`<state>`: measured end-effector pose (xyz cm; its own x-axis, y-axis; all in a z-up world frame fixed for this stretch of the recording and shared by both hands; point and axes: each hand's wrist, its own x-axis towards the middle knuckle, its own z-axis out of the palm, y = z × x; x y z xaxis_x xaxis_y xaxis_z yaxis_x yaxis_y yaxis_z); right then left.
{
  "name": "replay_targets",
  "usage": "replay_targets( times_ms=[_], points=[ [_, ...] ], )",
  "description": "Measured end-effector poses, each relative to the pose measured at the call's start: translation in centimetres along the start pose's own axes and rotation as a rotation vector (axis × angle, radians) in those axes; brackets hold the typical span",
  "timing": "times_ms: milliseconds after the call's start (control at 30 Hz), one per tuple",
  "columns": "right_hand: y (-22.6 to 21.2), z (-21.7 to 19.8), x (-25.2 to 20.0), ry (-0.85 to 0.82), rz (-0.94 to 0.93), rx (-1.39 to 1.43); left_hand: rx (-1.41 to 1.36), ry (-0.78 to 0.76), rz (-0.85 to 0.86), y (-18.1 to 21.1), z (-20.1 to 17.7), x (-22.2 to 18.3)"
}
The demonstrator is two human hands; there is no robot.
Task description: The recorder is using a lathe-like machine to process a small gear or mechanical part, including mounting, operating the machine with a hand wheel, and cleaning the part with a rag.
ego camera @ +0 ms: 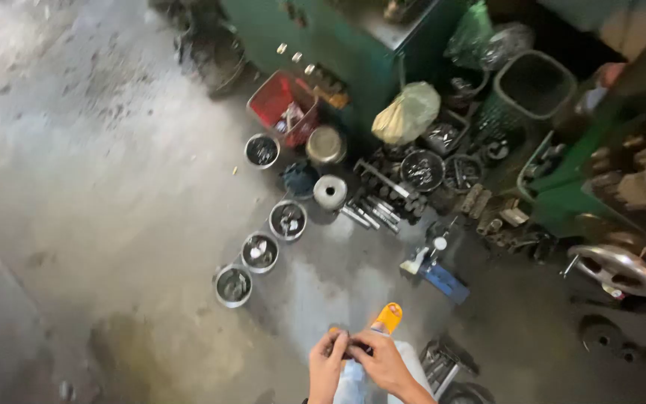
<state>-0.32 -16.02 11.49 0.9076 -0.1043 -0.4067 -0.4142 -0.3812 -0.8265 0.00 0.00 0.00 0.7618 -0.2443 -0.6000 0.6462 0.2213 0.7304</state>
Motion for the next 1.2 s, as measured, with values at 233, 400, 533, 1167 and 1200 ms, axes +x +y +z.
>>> replay_targets(
  times_ms=[233,400,533,1167,1200],
  points=[
    [11.3,-1.5,10.0,0.053,-0.019,0.348,0.106,-0.080,-0.083,-8.9,-0.1,14.4],
    [25.8,-0.6,20.4,0.010,-0.097,-0.017,0.674,-0.184,0.227,-18.0,-1.4,28.7],
    [38.6,0.0,30.4,0.041,-0.167,-0.135,1.035,-0.350,0.563,-17.1,1.5,39.8],
    [65.9,-11.9,57.0,0.434,0.311,-0.660,1.499,-1.051,0.649,-20.4,5.2,66.3],
    [66.1,-12.2,57.9,0.447,0.331,-0.652,1.527,-1.003,0.681,-20.5,5.2,67.2]
  ],
)
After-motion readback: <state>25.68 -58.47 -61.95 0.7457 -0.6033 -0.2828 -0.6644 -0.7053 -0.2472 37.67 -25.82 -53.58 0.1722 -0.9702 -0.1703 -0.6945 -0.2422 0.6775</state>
